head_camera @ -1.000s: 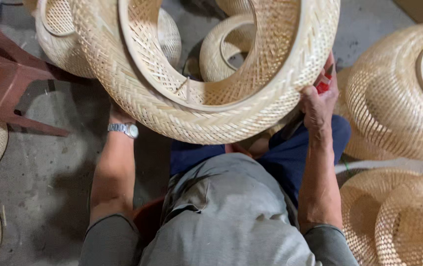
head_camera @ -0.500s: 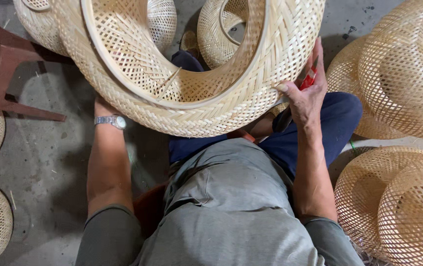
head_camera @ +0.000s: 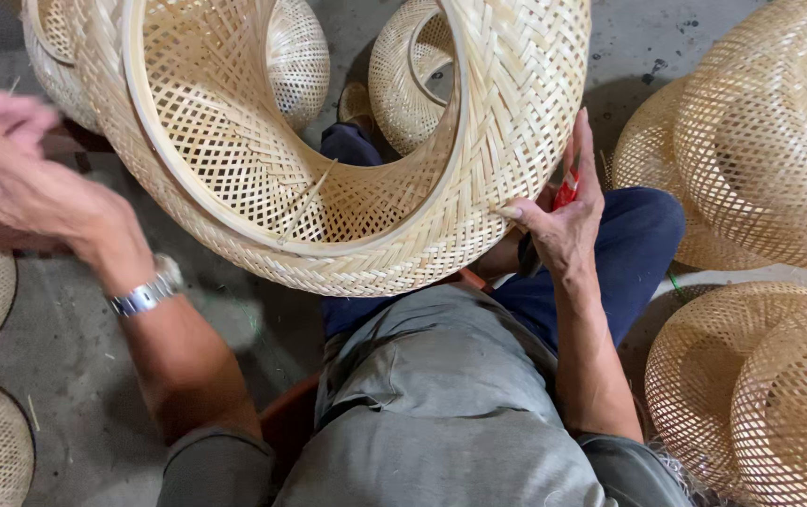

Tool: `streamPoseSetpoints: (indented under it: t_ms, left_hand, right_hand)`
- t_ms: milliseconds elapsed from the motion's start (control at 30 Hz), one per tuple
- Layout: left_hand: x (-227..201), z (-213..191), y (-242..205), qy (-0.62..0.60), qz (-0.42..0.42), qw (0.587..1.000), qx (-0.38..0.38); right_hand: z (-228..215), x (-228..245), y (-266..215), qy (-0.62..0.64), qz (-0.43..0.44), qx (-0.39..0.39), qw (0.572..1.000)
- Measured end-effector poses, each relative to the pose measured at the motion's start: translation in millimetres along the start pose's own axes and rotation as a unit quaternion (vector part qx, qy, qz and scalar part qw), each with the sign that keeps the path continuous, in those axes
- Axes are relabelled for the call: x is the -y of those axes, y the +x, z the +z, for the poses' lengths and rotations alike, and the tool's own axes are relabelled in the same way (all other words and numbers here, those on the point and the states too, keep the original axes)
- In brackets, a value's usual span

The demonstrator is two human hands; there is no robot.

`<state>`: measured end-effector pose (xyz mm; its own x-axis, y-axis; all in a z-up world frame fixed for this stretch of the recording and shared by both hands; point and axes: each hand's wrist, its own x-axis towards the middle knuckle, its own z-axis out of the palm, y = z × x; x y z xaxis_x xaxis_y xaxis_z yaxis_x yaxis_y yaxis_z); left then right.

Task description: The person trims the excess bamboo strips along the rim of a woven basket using a red utility knife. They hold the basket steady with one hand and carefully cut the protruding ends of the weave with the other, rotating the basket to access different sections of the rim.

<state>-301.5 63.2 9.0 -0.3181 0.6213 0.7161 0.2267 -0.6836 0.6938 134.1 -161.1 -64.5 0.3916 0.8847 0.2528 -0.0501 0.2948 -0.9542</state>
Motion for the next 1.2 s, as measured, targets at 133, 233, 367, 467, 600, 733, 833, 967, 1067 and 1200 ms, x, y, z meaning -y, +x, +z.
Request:
streamPoseSetpoints:
  t_ms: [133,233,367,467,600,733,833,967,1067,1200]
  left_hand:
    - [-107,70,-50,-0.083,0.05,0.904,0.417]
    - [-145,129,-85,0.079,0.094,0.806,0.579]
    - [-161,163,-100,0.127,0.214,0.797,0.55]
    - [-157,161,-101,0.138,0.214,0.777,0.576]
    - [-143,148,-99,0.013,0.216,0.847,0.486]
    - [-118,149,-78,-0.096,-0.127,0.922,0.352]
    - [-92,158,-41,-0.249,-0.492,0.78,0.295]
    - [-56,182,-23,-0.267,-0.493,0.819,0.123]
    - [-35,202,-10,-0.378,-0.473,0.788,0.112]
    - [-21,227,11,-0.457,-0.478,0.745,0.089]
  right_hand:
    - [5,0,-1,0.035,-0.018,0.01,0.999]
    - [6,3,-3,0.05,-0.015,0.016,0.999]
    - [11,7,-3,0.078,-0.016,0.026,0.997]
    - [13,7,-4,0.044,-0.027,0.02,0.998]
    - [13,7,-2,0.023,-0.024,0.029,0.999]
    - [15,7,-4,-0.023,-0.004,0.011,1.0]
    - [15,6,-4,-0.016,0.007,0.008,1.0]
    - [12,-2,-9,-0.145,-0.04,0.003,0.989]
    - [15,-11,-12,-0.216,-0.067,0.001,0.974]
    - [27,-24,-21,-0.199,-0.041,0.028,0.979]
